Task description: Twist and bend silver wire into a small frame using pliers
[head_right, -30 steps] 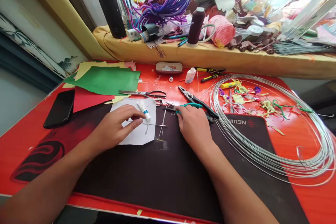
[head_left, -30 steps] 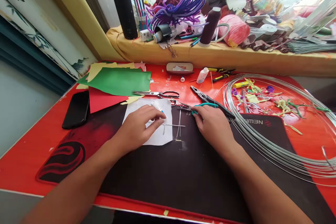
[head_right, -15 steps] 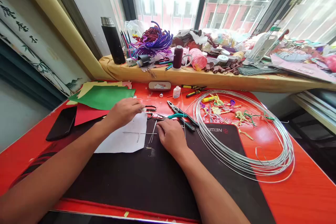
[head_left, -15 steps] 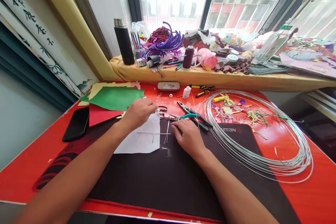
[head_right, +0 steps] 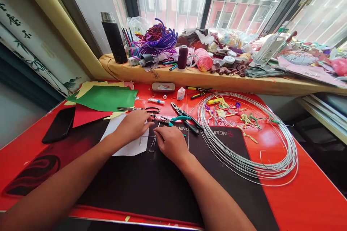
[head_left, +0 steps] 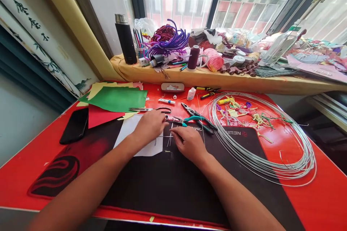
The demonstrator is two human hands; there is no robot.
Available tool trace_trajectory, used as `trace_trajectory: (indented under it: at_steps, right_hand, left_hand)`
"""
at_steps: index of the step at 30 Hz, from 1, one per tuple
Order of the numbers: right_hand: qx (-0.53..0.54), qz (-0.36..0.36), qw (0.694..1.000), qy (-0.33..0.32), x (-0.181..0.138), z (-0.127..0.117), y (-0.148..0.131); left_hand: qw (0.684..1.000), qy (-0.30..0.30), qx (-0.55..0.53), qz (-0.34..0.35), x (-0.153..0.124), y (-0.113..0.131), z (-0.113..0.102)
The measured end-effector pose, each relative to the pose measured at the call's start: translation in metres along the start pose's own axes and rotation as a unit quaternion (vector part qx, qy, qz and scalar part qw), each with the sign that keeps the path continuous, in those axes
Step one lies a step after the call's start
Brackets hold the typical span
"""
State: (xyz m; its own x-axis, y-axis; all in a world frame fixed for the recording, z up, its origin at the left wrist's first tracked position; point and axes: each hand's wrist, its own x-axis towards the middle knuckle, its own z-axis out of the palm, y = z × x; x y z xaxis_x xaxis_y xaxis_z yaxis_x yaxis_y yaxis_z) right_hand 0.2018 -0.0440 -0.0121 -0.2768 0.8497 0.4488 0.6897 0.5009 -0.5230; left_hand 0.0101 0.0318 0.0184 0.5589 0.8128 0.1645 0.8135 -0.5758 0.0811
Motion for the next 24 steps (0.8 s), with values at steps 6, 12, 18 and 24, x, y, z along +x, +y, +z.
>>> trace_trajectory:
  at_steps: [6, 12, 18, 24]
  right_hand:
    - [0.014, -0.004, 1.000, 0.020, 0.000, -0.001, -0.004]
    - [0.018, -0.025, 0.998, 0.054, -0.001, 0.002, 0.003]
    - [0.041, -0.021, 0.997, 0.063, -0.001, 0.001, -0.002]
    - [0.046, 0.026, 0.999, 0.011, -0.002, 0.006, -0.002]
  left_hand:
    - [0.990, -0.133, -0.003, -0.047, 0.004, 0.041, -0.004]
    - [0.982, -0.163, -0.042, -0.088, 0.011, 0.038, -0.007]
    - [0.974, -0.125, -0.137, -0.133, 0.001, 0.012, -0.011]
    - [0.904, -0.117, -0.390, -0.132, -0.011, -0.014, -0.003]
